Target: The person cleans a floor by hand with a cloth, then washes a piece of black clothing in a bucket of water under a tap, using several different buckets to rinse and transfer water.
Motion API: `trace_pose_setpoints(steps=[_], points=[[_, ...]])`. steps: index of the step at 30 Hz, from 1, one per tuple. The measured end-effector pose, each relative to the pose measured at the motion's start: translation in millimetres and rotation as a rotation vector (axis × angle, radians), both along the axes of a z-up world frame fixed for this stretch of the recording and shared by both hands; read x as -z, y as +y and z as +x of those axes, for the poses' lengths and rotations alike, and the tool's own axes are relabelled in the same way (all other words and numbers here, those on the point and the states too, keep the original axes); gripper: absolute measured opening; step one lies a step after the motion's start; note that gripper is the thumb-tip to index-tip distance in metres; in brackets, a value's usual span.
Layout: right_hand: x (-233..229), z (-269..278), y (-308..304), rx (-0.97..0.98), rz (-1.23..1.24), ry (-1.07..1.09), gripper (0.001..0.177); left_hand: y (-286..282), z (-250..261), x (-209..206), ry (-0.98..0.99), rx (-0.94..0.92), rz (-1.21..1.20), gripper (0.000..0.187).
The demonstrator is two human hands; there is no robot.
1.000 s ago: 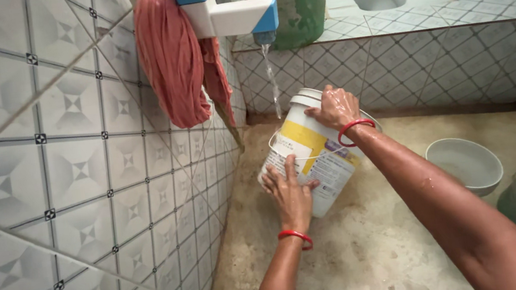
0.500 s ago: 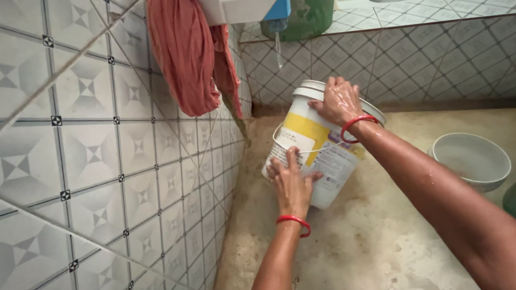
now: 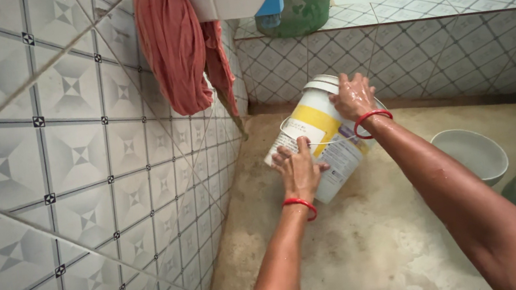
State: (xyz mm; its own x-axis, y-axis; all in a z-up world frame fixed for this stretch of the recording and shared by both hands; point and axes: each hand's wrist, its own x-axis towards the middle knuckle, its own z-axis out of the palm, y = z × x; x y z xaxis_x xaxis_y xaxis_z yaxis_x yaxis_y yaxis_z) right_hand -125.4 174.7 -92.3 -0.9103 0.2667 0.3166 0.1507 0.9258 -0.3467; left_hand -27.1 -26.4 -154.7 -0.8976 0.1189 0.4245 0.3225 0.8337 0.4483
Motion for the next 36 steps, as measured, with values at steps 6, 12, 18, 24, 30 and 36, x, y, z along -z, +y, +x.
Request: trace_pose_setpoints(steps=[6, 12, 18, 24, 30, 36], points=[[3, 2, 10, -0.001, -0.026, -0.003, 0.055, 8, -5, 5, 0.017, -0.011, -0.04, 0.067], [4, 1, 10, 0.019, -0.042, -0.008, 0.053, 7, 0, -4, -0.034, 0.007, -0.046, 0.076], [4, 4, 14, 0.022, -0.042, -0.035, 0.053, 11, 2, -7, -0.051, 0.001, -0.072, 0.079], [11, 9, 28, 0.04, -0.025, -0.022, 0.054, 18, 4, -13, -0.08, 0.029, -0.098, 0.081], [22, 18, 50, 0.122, -0.06, -0.049, 0.053, 34, 5, -10, -0.044, 0.068, -0.14, 0.082], [44, 16, 78, 0.09, -0.053, -0.032, 0.054, 45, 5, -7, -0.061, 0.078, -0.187, 0.084]])
